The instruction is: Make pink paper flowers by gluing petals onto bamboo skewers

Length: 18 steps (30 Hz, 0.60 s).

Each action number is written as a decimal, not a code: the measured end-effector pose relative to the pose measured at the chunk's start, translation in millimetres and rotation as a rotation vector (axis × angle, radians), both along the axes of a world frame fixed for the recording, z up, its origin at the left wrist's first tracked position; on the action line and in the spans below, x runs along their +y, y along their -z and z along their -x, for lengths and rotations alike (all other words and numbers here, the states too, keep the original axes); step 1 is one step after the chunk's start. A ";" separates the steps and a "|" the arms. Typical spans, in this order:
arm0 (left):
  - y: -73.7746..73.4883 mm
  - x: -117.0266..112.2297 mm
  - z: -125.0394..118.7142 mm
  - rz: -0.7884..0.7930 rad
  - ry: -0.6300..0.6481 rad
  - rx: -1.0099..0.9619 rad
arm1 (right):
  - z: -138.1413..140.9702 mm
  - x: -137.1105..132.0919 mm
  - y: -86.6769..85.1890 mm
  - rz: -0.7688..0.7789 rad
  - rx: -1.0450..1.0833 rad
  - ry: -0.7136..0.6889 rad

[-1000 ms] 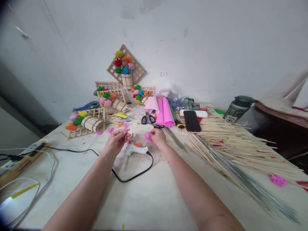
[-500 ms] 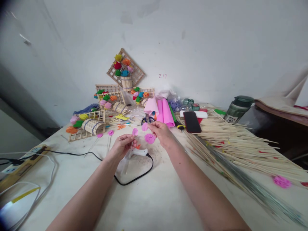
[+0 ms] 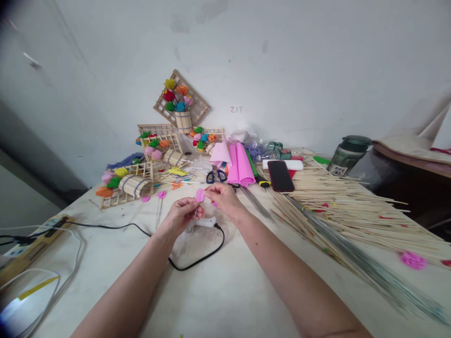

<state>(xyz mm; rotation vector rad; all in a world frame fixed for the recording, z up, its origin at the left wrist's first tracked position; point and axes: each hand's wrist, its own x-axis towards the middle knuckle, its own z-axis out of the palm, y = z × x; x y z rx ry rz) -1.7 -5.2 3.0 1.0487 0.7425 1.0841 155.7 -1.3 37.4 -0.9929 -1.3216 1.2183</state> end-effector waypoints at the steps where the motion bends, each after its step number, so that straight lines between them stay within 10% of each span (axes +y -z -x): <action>1: 0.0 0.0 0.0 -0.001 0.002 -0.001 | 0.4 1.2 1.9 -0.005 -0.006 0.006; 18: -0.9 -1.3 -2.1 -0.001 0.007 -0.016 | 4.8 6.8 15.7 -0.048 -0.087 0.095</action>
